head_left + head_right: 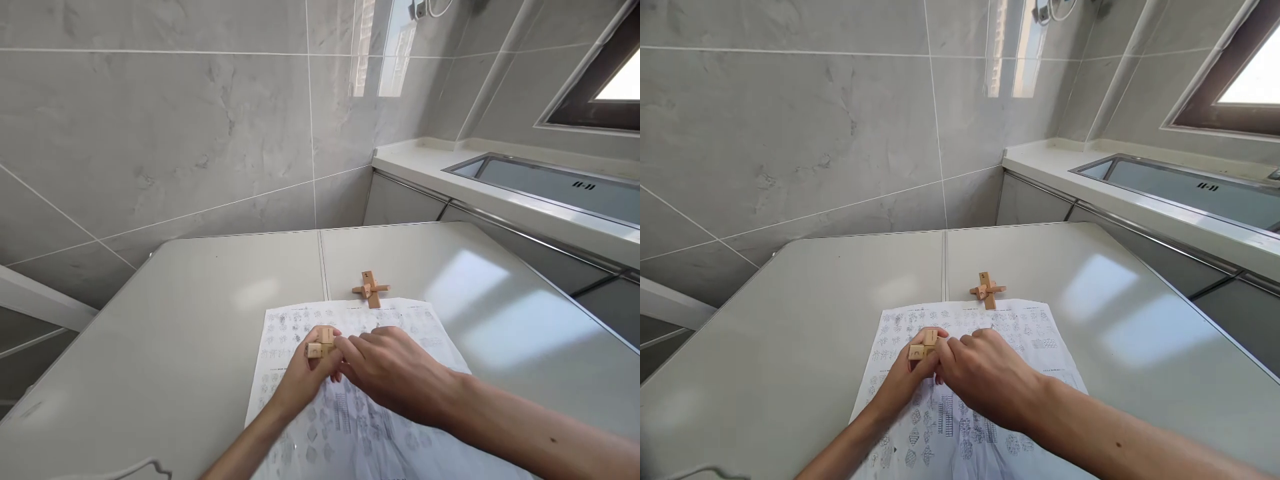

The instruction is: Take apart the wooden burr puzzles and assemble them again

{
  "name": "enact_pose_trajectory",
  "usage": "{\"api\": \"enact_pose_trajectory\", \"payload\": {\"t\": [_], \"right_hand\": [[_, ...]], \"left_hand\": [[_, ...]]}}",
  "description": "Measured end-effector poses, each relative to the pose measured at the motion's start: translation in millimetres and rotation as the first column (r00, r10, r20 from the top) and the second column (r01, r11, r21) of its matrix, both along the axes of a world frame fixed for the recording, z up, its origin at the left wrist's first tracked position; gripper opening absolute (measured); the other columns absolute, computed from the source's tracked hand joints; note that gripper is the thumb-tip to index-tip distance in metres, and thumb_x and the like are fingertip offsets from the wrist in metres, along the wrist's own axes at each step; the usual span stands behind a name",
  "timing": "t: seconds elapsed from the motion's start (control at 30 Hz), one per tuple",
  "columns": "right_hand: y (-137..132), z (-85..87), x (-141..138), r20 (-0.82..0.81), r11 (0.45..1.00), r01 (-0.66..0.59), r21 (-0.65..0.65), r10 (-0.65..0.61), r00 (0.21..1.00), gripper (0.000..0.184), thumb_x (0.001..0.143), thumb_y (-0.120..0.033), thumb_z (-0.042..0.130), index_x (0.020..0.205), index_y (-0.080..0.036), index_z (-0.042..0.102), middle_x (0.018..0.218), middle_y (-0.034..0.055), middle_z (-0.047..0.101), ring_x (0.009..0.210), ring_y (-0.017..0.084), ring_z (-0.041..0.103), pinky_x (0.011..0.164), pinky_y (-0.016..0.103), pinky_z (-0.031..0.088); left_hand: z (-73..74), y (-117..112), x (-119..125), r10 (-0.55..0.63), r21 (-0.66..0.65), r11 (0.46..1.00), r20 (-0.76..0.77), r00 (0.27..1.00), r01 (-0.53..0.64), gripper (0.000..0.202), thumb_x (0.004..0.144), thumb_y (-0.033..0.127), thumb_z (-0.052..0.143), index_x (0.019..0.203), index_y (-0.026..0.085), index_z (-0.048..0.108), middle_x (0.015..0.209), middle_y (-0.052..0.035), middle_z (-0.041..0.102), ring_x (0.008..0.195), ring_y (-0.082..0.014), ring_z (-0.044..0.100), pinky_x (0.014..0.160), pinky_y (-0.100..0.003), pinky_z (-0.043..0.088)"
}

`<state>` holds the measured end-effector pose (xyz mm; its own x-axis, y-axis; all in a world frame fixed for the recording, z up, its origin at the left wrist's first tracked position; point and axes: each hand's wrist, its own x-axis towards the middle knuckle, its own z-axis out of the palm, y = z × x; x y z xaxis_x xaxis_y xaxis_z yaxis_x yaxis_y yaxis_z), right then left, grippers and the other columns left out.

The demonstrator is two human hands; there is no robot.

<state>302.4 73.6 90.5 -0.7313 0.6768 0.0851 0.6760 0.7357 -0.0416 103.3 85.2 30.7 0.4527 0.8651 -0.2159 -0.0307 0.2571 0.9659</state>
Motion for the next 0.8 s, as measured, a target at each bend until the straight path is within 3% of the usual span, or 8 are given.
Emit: {"api": "enact_pose_trajectory", "payload": {"t": [0.07, 0.17, 0.3, 0.4, 0.5, 0.6, 0.73, 0.8], "right_hand": [[7, -2.3, 1, -0.06, 0.998, 0.047, -0.05, -0.05, 0.997, 0.023, 0.106, -0.015, 0.049, 0.086, -0.02, 0.058, 0.072, 0.0042, 0.067, 0.051, 0.016, 0.049, 0.053, 0.034, 0.014], [18, -5.3, -1, -0.123, 0.955, 0.183, -0.234, -0.215, 0.969, 0.012, 0.108, -0.026, 0.053, 0.101, -0.02, 0.059, 0.073, 0.0036, 0.07, 0.055, 0.018, 0.056, 0.054, 0.032, 0.017], [32, -4.9, -9, -0.319, 0.765, 0.109, -0.635, -0.388, 0.864, 0.014, 0.11, -0.033, 0.049, 0.116, -0.023, 0.058, 0.088, 0.0011, 0.075, 0.065, 0.019, 0.065, 0.058, 0.029, 0.035], [41, -4.1, -15, -0.376, 0.577, -0.073, -0.813, -0.426, 0.823, 0.017, 0.11, -0.036, 0.049, 0.116, -0.024, 0.059, 0.098, 0.0008, 0.074, 0.065, 0.015, 0.069, 0.063, 0.029, 0.047], [46, -7.6, -20, -0.391, 0.495, -0.164, -0.853, -0.399, 0.829, 0.026, 0.11, -0.039, 0.049, 0.094, -0.021, 0.059, 0.09, 0.001, 0.072, 0.064, 0.015, 0.07, 0.062, 0.028, 0.05], [46, -17.9, -22, -0.431, 0.543, -0.177, -0.821, -0.384, 0.817, 0.026, 0.107, -0.031, 0.052, 0.084, -0.021, 0.057, 0.078, -0.0007, 0.068, 0.063, 0.015, 0.066, 0.061, 0.027, 0.047], [36, -38.6, -23, -0.47, 0.717, -0.051, -0.695, -0.399, 0.787, 0.021, 0.096, -0.011, 0.056, 0.078, -0.022, 0.053, 0.078, -0.0002, 0.067, 0.068, 0.016, 0.058, 0.063, 0.027, 0.04], [29, -48.3, -24, -0.484, 0.751, 0.004, -0.66, -0.428, 0.763, 0.023, 0.093, -0.008, 0.053, 0.075, -0.022, 0.048, 0.078, -0.0003, 0.066, 0.064, 0.015, 0.053, 0.06, 0.027, 0.035]], "left_hand": [[-3.8, 8, -5, 0.108, -0.041, 0.994, 0.061, 0.992, -0.106, 0.046, 0.095, 0.047, 0.069, 0.129, 0.018, 0.062, 0.089, -0.0052, 0.073, 0.085, -0.0218, 0.069, 0.087, -0.037, 0.054], [-8.5, 19, -13, 0.215, -0.047, 0.977, 0.162, 0.963, -0.21, 0.045, 0.095, 0.048, 0.062, 0.126, 0.015, 0.07, 0.132, -0.0171, 0.073, 0.125, -0.0339, 0.067, 0.113, -0.049, 0.047], [-13.7, 27, -21, 0.169, 0.001, 0.985, 0.237, 0.957, -0.174, 0.046, 0.092, 0.053, 0.063, 0.115, 0.016, 0.077, 0.155, -0.0157, 0.06, 0.149, -0.0396, 0.051, 0.126, -0.053, 0.035], [-17.5, 26, -22, 0.096, -0.001, 0.995, 0.273, 0.957, -0.099, 0.064, 0.088, 0.055, 0.068, 0.14, 0.017, 0.066, 0.146, -0.0171, 0.068, 0.134, -0.0374, 0.063, 0.119, -0.054, 0.043], [-21.0, 24, -22, 0.004, -0.001, 1.0, 0.274, 0.962, -0.004, 0.082, 0.082, 0.054, 0.075, 0.152, 0.017, 0.054, 0.141, -0.0194, 0.07, 0.092, -0.0288, 0.075, 0.089, -0.046, 0.058], [-23.0, 23, -21, -0.046, 0.018, 0.999, 0.233, 0.971, 0.043, 0.084, 0.082, 0.052, 0.079, 0.155, 0.02, 0.05, 0.129, -0.0161, 0.074, 0.075, -0.0217, 0.072, 0.074, -0.038, 0.058], [-21.9, 21, -22, -0.017, 0.079, 0.997, 0.073, 0.997, 0.012, 0.08, 0.081, 0.044, 0.084, 0.151, 0.021, 0.051, 0.125, -0.0123, 0.076, 0.099, -0.0261, 0.074, 0.088, -0.037, 0.059], [-20.8, 19, -21, -0.009, 0.098, 0.995, 0.029, 1.0, 0.006, 0.077, 0.082, 0.043, 0.084, 0.15, 0.022, 0.053, 0.135, -0.0145, 0.072, 0.107, -0.0278, 0.074, 0.092, -0.038, 0.06]]}}
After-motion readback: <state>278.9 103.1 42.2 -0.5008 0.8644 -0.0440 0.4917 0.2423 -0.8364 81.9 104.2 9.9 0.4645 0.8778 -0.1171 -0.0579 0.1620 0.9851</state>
